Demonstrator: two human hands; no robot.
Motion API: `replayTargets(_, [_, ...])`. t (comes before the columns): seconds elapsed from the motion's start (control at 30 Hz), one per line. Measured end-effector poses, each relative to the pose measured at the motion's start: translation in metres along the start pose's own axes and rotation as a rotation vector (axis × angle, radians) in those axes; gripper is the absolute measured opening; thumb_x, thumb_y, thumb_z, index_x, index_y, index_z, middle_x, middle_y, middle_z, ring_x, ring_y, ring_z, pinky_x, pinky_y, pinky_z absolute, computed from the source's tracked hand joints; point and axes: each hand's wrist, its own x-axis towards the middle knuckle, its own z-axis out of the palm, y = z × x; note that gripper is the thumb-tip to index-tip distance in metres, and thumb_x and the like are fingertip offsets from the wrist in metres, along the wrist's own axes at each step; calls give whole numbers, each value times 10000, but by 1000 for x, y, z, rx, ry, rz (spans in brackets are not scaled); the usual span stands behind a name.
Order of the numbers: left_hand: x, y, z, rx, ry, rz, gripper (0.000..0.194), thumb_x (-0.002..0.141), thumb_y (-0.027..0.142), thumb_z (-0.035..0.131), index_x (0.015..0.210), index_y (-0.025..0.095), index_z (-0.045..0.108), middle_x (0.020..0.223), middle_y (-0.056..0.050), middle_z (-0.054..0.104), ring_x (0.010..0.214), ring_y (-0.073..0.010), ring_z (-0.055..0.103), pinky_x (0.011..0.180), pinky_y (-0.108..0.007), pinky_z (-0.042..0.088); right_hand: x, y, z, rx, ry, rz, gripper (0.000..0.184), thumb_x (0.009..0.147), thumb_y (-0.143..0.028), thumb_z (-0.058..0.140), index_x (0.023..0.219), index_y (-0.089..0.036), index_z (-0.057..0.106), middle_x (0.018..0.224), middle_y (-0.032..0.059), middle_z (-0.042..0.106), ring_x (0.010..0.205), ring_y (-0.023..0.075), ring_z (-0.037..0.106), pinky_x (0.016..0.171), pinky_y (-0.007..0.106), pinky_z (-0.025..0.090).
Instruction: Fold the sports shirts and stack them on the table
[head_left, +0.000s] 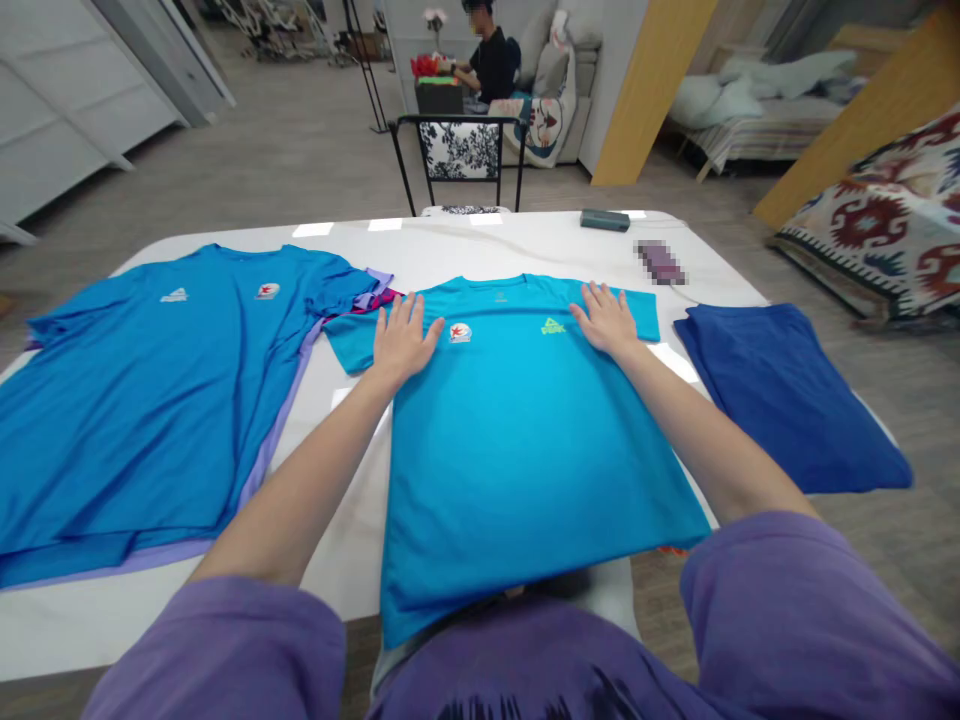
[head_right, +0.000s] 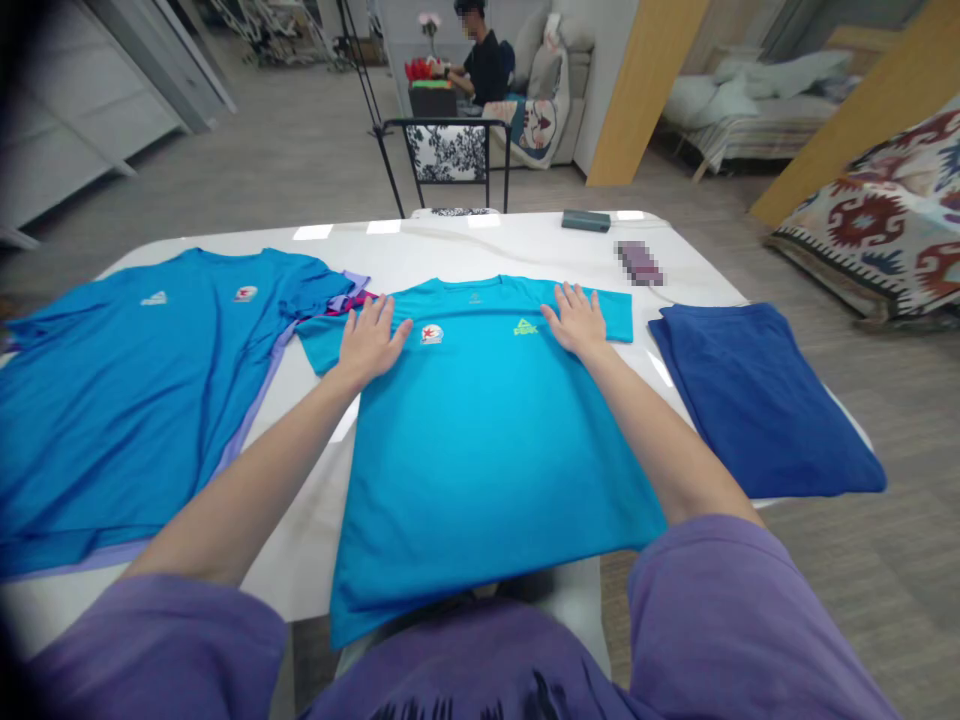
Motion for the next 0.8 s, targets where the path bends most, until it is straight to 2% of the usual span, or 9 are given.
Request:
replayTargets(0.1, [-69,11,-6,-6,-2,116,860,1151,721,267,1835,201,318,1914,-63,206,1797,-318,121,1465,-570,60,-79,-17,-2,12,6,-94,921,1111,-778,305,1836,-210,309,1896,98,249,1789,357,169,1465,658,52])
replayTargets(0.2, [-126,12,-4,-14,-95,100,880,1126,744,350,1830,217,338,1911,-79,212,1792,-352,136,1454,-604,105,-152,-23,1,29,-77,-87,952,1070,-841,359,1858,-322,233,1899,38,243,1780,365,203,1467,666,121])
replayTargets(0.3, [-147,11,-2,-14,-112,80,895,1117,744,382,1827,199,343,1905,-103,227,1794,-363,121,1452,-621,97,-189,-22,3,19,-95,-87,933,1060,-850,374,1855,-390,214,1892,-8,266,1780,351,205,1474,657,110])
replayTargets(0.37, [-144,14,-3,-5,-79,82,882,1124,731,376,1819,188,360,1900,-109,243,1795,-354,122,1456,-613,60,-190,-22,2,18,-96,-93,927,1065,-849,359,1853,-377,232,1892,-2,266,1780,347,209,1477,649,95])
replayTargets(0.43, [-126,18,-5,-18,-35,82,855,1140,704,352,1809,173,375,1892,-114,271,1793,-339,142,1459,-592,54,-171,-26,-1,32,-86,-100,920,1076,-840,340,1850,-349,259,1892,15,267,1777,348,222,1476,647,83])
replayTargets(0.5, [-96,24,-6,-67,-10,74,822,1160,666,309,1805,159,376,1877,-125,314,1787,-326,175,1456,-574,105,-135,-34,-4,64,-65,-108,892,1094,-815,314,1845,-334,283,1891,24,269,1777,344,226,1471,647,83])
replayTargets(0.57, [-54,30,-3,-125,-15,61,793,1178,622,260,1807,150,365,1870,-130,332,1780,-317,206,1445,-568,169,-86,-44,-5,115,-67,-86,857,1111,-786,292,1844,-341,282,1898,12,243,1782,334,208,1464,651,99])
replayTargets(0.67, [17,34,10,-154,-66,33,750,1197,555,180,1805,162,377,1878,-97,318,1775,-305,217,1442,-586,166,-5,-54,2,164,-109,-21,798,1143,-727,230,1842,-346,281,1903,-4,212,1786,345,187,1439,706,130])
replayTargets(0.8, [104,19,41,-129,-139,-16,771,1189,595,222,1802,157,385,1894,-88,265,1779,-341,180,1436,-652,110,85,-46,30,139,-154,14,773,1151,-718,303,1818,-332,358,1894,4,236,1781,398,177,1402,801,30])
